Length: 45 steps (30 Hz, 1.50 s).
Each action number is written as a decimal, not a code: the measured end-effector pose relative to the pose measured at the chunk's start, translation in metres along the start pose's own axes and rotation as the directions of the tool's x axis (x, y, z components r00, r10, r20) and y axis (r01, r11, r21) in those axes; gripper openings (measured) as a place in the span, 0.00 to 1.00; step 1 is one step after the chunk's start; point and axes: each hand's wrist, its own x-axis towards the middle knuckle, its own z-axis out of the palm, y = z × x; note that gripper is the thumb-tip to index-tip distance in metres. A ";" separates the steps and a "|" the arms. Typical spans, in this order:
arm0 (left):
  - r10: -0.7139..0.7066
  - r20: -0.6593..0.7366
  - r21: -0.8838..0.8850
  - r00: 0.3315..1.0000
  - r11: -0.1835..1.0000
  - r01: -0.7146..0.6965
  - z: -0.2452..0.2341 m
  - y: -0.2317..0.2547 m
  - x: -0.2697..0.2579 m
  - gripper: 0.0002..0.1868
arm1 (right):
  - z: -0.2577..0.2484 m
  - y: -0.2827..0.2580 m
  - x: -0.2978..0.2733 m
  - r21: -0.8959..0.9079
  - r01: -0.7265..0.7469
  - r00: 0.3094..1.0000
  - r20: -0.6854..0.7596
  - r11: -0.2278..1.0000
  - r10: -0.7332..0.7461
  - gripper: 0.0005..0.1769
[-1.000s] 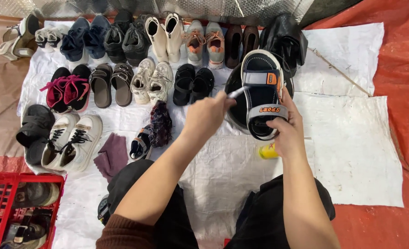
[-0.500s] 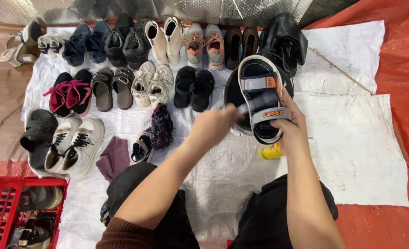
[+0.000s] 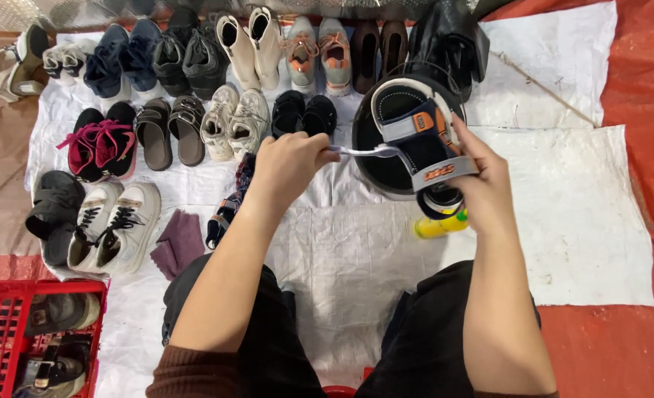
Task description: A person is cleaning a pair of sandals using a toothbrush, water from a bucket, and a cloth.
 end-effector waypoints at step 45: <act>0.036 0.091 -0.225 0.995 0.974 -0.015 0.012 0.087 -0.009 0.23 | 0.028 -0.005 -0.003 0.029 0.015 0.992 -0.123 0.999 -0.011 0.36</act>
